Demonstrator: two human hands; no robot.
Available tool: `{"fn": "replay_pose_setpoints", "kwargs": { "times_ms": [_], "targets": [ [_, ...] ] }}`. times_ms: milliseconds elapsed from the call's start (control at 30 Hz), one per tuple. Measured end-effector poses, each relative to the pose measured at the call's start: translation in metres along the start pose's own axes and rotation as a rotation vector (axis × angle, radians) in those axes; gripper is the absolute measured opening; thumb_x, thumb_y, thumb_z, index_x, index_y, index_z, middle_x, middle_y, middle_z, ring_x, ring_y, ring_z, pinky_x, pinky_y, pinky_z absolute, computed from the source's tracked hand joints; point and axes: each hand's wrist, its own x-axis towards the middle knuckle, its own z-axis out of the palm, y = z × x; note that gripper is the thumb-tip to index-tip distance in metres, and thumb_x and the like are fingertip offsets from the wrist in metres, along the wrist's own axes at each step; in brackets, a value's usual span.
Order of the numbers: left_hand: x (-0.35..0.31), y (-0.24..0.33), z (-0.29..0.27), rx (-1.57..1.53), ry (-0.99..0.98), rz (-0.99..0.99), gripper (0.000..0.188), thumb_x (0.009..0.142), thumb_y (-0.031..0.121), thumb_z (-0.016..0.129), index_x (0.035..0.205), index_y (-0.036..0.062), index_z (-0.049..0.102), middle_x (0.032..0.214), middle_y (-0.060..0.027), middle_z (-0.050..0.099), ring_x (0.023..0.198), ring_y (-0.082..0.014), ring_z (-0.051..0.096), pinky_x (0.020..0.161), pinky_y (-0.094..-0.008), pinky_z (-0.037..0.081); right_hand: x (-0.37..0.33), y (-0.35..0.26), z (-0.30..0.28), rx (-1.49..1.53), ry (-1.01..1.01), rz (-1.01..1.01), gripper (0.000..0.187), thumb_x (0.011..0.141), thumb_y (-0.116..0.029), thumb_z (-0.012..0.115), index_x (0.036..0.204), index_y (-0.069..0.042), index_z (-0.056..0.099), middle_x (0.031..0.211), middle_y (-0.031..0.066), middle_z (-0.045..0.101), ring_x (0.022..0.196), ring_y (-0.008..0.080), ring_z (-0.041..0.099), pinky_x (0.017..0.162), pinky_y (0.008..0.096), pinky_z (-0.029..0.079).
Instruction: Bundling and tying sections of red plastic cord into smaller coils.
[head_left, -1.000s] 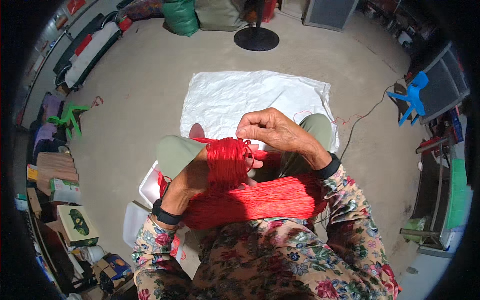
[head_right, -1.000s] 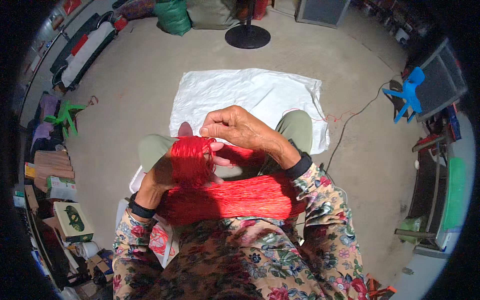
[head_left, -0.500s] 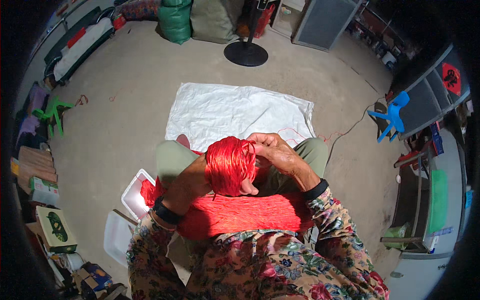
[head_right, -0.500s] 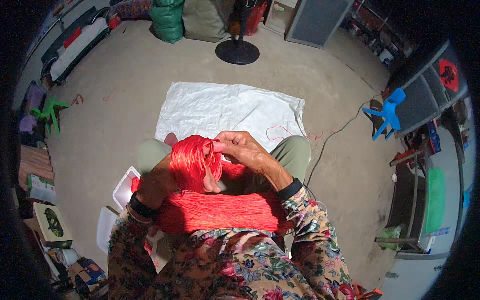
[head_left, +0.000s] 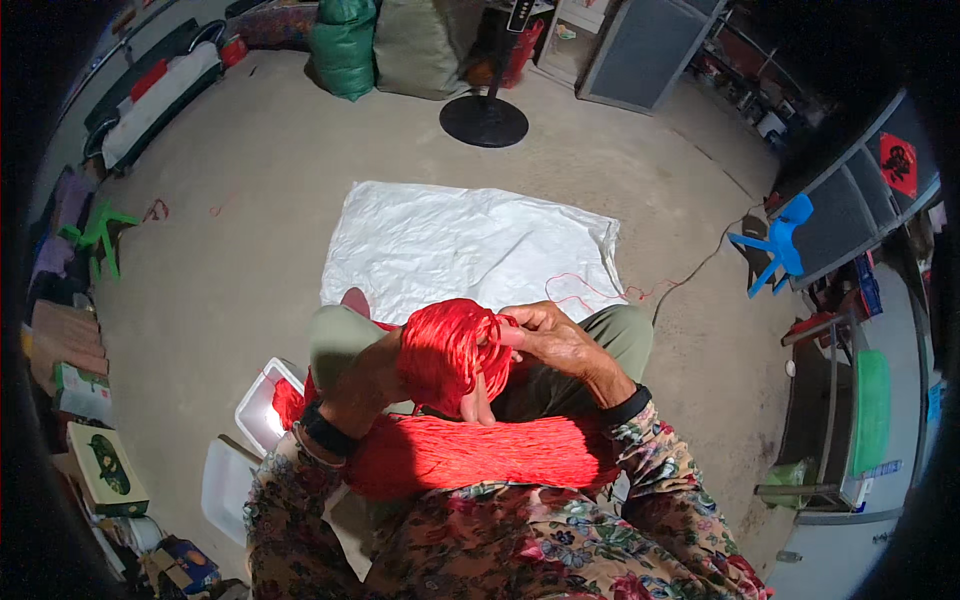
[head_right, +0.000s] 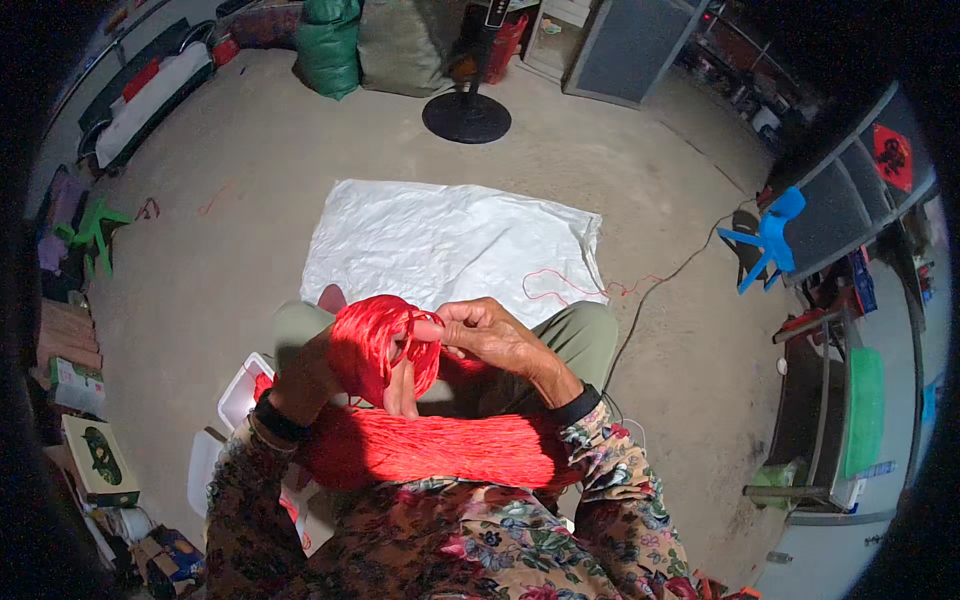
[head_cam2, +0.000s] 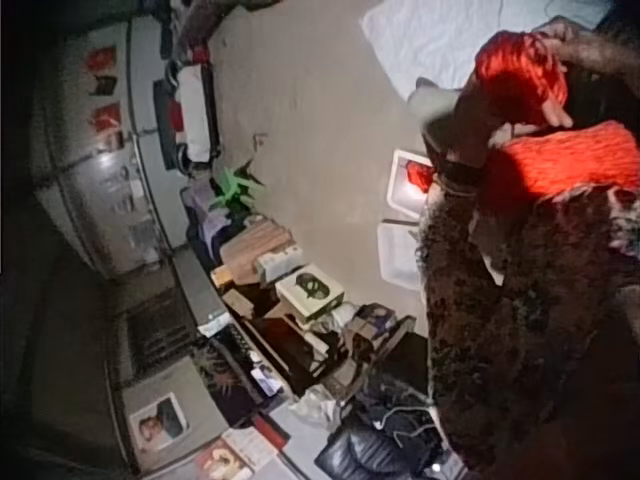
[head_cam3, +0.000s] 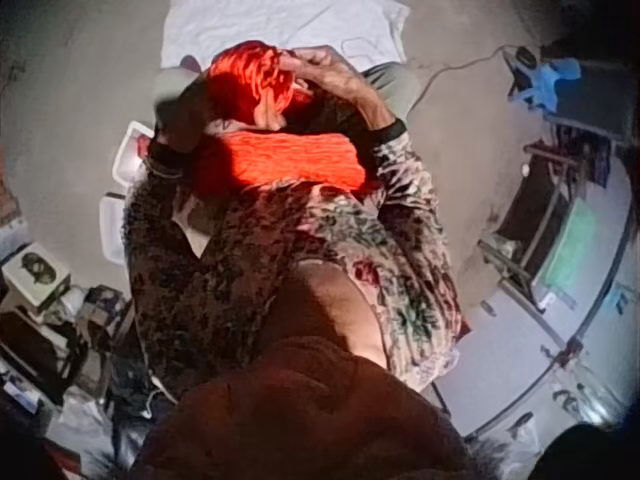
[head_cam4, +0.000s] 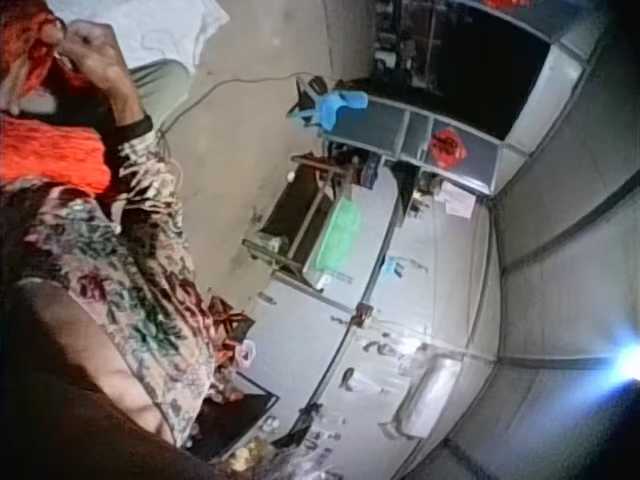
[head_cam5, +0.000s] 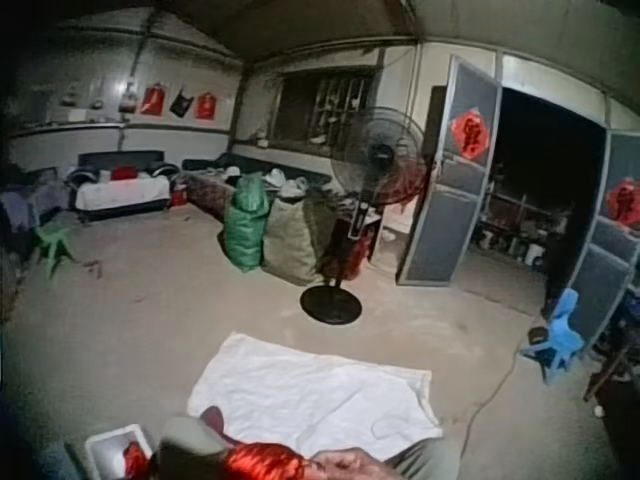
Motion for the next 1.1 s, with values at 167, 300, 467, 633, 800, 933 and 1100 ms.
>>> {"fn": "replay_pose_setpoints", "kwargs": {
  "times_ms": [167, 300, 467, 633, 800, 933, 1100],
  "targets": [
    [0.013, -0.034, -0.008, -0.703, -0.135, -0.044, 0.04, 0.095, 0.021, 0.053, 0.128, -0.0018, 0.053, 0.104, -0.0126, 0.066, 0.094, -0.0212, 0.064, 0.089, -0.0345, 0.049, -0.004, -0.005, -0.003, 0.011, -0.038, -0.012, 0.025, 0.096, -0.021, 0.061, 0.075, -0.01, 0.055, 0.067, -0.0105, 0.044, 0.062, 0.0008, 0.038, 0.055, 0.0197, 0.031],
    [0.025, -0.026, -0.003, -0.455, -0.21, 0.064, 0.057, 0.096, 0.037, 0.045, 0.133, -0.0055, 0.045, 0.091, -0.0146, 0.066, 0.088, -0.0263, 0.066, 0.082, -0.0363, 0.051, -0.009, -0.002, -0.003, -0.002, -0.014, 0.038, 0.017, 0.096, -0.018, 0.061, 0.083, -0.008, 0.062, 0.069, -0.0096, 0.047, 0.062, 0.0016, 0.04, 0.056, 0.0202, 0.033],
    [0.045, 0.063, 0.016, -0.451, -0.388, 0.144, 0.082, 0.096, 0.057, 0.038, 0.141, -0.0113, 0.03, 0.081, -0.0174, 0.067, 0.081, -0.034, 0.068, 0.076, -0.0382, 0.053, -0.016, 0.001, -0.002, 0.026, 0.004, 0.031, 0.012, 0.095, -0.01, 0.059, 0.101, -0.004, 0.067, 0.077, -0.0054, 0.055, 0.067, 0.0036, 0.045, 0.061, 0.0212, 0.04],
    [0.037, 0.052, 0.014, -0.468, -0.389, 0.23, 0.088, 0.092, 0.059, 0.047, 0.143, -0.0098, 0.028, 0.082, -0.0168, 0.067, 0.081, -0.0334, 0.068, 0.076, -0.0385, 0.054, -0.042, -0.029, -0.015, -0.27, 0.373, -0.029, 0.02, 0.086, -0.011, 0.069, 0.104, -0.003, 0.065, 0.082, -0.0051, 0.057, 0.081, 0.007, 0.053, 0.072, 0.0234, 0.045],
    [0.035, 0.054, 0.016, -0.754, -0.433, 0.08, 0.082, 0.088, 0.039, 0.066, 0.147, -0.0033, 0.029, 0.09, -0.0113, 0.069, 0.088, -0.0275, 0.069, 0.091, -0.035, 0.048, -0.062, -0.096, 0.012, -0.568, 0.359, -0.221, 0.06, 0.074, -0.01, 0.077, 0.128, -0.006, 0.053, 0.105, 0.005, 0.058, 0.101, 0.0184, 0.057, 0.089, 0.0307, 0.045],
    [0.034, 0.049, 0.022, -0.613, -0.308, -0.208, 0.068, 0.099, 0.046, 0.044, 0.142, -0.0058, 0.035, 0.109, -0.0172, 0.064, 0.096, -0.029, 0.065, 0.092, -0.0388, 0.051, -0.051, -0.097, 0.017, -0.772, 0.138, -0.373, 0.088, 0.068, -0.009, 0.08, 0.145, -0.009, 0.037, 0.135, 0.0162, 0.047, 0.124, 0.0327, 0.045, 0.105, 0.041, 0.037],
    [0.02, 0.083, 0.03, -0.423, -0.314, 0.038, 0.06, 0.092, 0.037, 0.061, 0.134, -0.003, 0.046, 0.108, -0.0112, 0.066, 0.087, -0.0179, 0.067, 0.083, -0.0317, 0.052, -0.037, -0.094, 0.024, -0.823, 0.003, -0.472, 0.089, 0.069, -0.009, 0.077, 0.147, -0.008, 0.034, 0.137, 0.0183, 0.045, 0.125, 0.0356, 0.044, 0.105, 0.0437, 0.036]
  ]
}}
